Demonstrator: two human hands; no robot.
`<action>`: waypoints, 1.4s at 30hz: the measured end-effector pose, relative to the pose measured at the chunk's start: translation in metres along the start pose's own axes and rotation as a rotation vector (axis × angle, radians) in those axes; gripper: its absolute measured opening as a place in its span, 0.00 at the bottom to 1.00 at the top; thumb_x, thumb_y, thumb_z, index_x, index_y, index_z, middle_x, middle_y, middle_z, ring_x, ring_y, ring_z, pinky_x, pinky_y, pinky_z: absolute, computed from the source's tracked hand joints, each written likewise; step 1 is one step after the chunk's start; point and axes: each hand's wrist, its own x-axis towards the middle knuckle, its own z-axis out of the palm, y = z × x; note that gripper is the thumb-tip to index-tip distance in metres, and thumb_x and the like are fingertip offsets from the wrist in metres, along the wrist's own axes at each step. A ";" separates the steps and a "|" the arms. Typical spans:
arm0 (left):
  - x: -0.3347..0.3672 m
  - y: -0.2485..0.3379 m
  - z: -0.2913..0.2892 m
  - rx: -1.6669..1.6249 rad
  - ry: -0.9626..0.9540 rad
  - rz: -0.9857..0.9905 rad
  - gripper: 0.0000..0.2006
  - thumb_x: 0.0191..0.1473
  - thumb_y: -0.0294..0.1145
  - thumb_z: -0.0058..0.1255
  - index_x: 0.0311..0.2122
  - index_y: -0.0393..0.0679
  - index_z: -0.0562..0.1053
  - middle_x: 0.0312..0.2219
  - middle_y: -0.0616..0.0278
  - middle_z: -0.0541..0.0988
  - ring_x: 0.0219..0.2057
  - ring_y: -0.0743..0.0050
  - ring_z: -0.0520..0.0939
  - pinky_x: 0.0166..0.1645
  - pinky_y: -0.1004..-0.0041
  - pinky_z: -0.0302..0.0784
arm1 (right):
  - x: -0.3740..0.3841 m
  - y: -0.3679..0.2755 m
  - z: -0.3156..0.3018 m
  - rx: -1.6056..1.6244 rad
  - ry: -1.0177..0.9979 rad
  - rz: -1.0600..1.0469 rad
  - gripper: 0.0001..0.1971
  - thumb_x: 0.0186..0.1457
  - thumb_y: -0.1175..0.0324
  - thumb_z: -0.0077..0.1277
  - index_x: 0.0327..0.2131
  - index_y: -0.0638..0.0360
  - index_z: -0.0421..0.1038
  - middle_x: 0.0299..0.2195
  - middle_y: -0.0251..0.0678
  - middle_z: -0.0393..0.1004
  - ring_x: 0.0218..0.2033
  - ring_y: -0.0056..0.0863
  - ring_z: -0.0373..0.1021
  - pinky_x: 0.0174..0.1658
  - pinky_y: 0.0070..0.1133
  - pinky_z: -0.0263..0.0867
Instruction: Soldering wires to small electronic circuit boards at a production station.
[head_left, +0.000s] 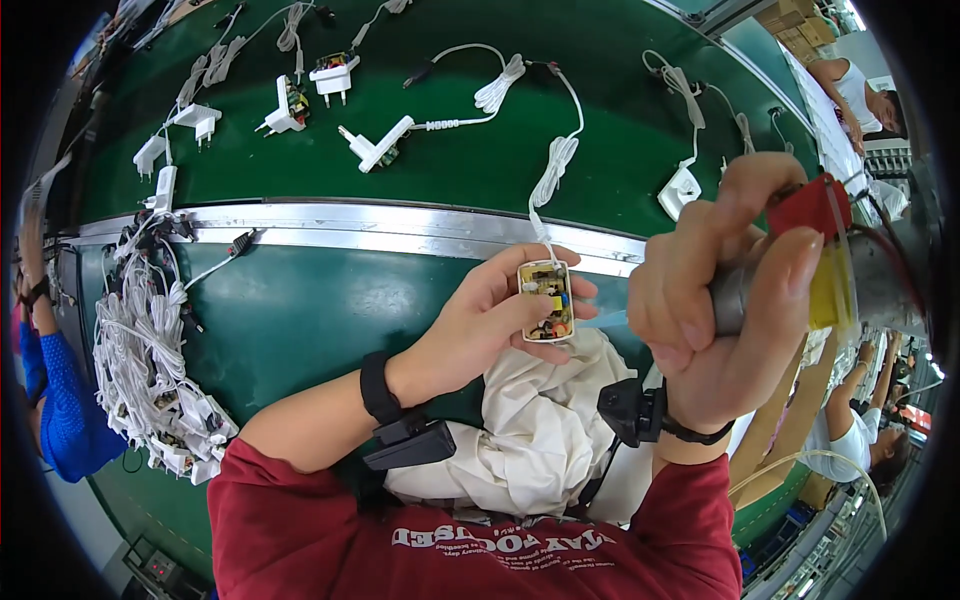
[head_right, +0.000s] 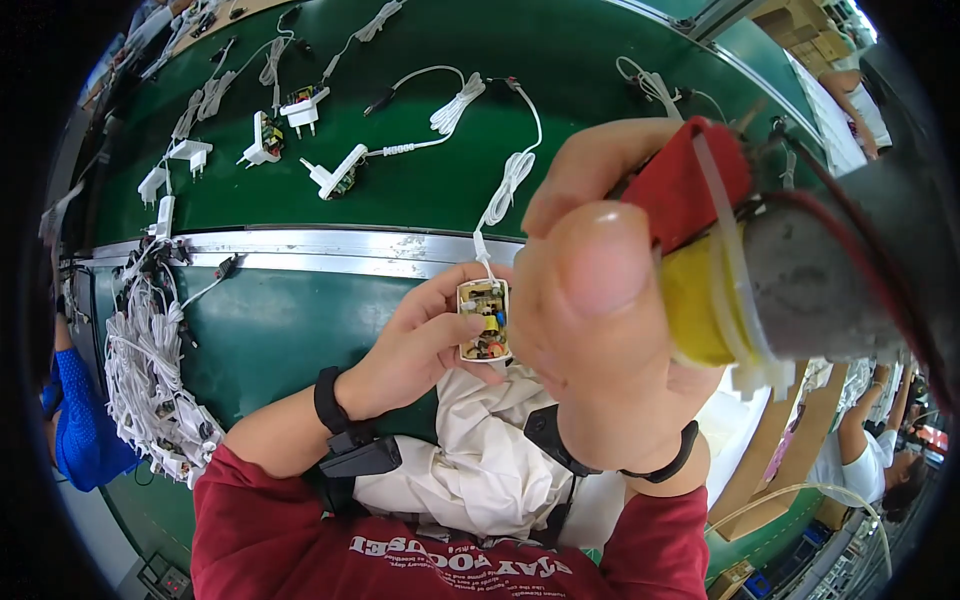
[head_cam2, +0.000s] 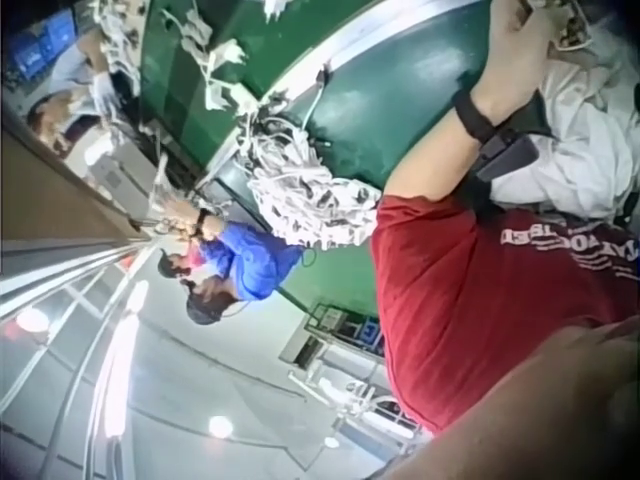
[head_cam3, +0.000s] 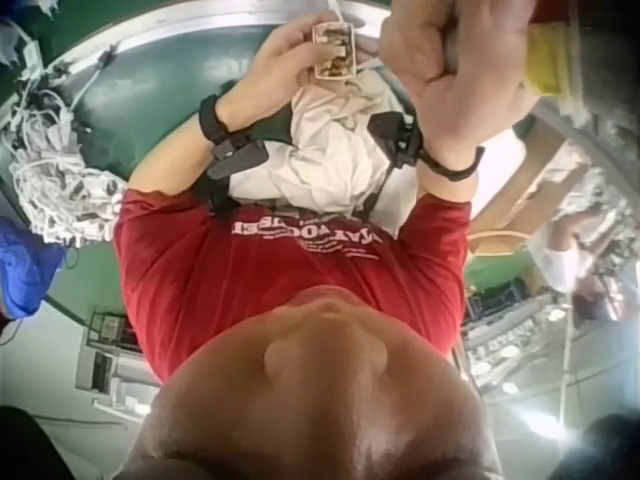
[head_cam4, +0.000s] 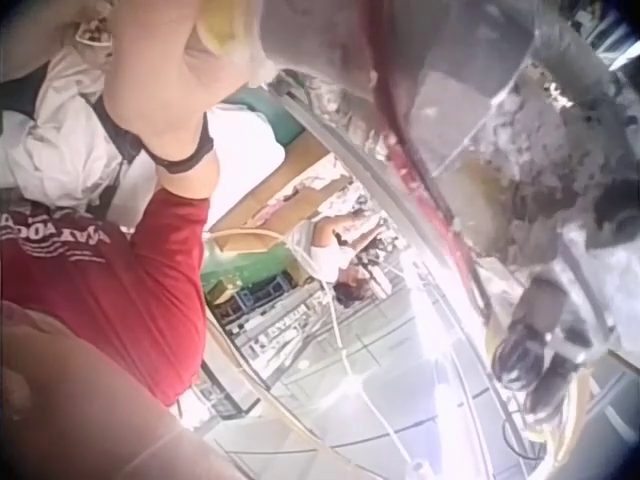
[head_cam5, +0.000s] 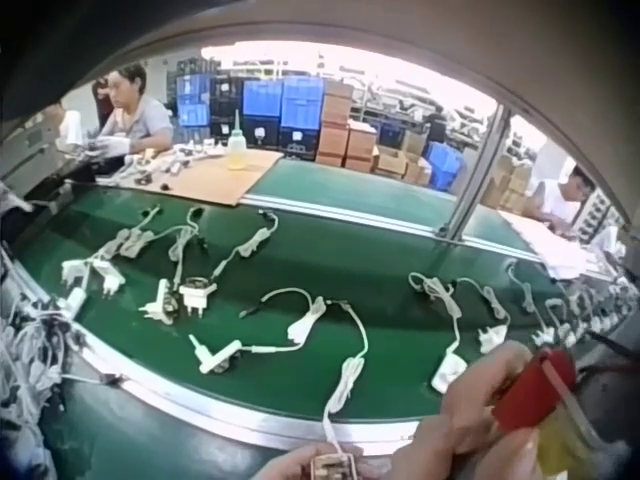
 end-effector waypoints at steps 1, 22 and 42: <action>0.000 0.000 0.000 -0.018 -0.005 0.017 0.20 0.55 0.23 0.36 0.54 0.42 0.57 0.46 0.55 0.70 0.48 0.66 0.73 0.40 0.69 0.80 | 0.000 0.000 0.003 0.001 0.000 0.003 0.20 0.61 0.48 0.29 0.34 0.57 0.52 0.10 0.25 0.52 0.07 0.13 0.46 0.11 0.14 0.42; 0.004 -0.004 -0.003 -0.246 -0.166 -0.009 0.20 0.59 0.28 0.34 0.56 0.41 0.54 0.52 0.52 0.64 0.52 0.62 0.69 0.52 0.59 0.72 | -0.004 0.002 0.009 0.020 0.003 0.069 0.22 0.62 0.48 0.29 0.40 0.61 0.53 0.10 0.25 0.51 0.07 0.12 0.46 0.11 0.13 0.42; 0.136 0.074 0.037 0.594 -0.190 0.759 0.15 0.50 0.29 0.48 0.44 0.40 0.66 0.36 0.55 0.71 0.34 0.68 0.76 0.36 0.70 0.76 | -0.003 0.000 -0.004 0.071 -0.023 0.004 0.25 0.62 0.48 0.29 0.45 0.65 0.53 0.10 0.24 0.51 0.07 0.12 0.46 0.11 0.13 0.42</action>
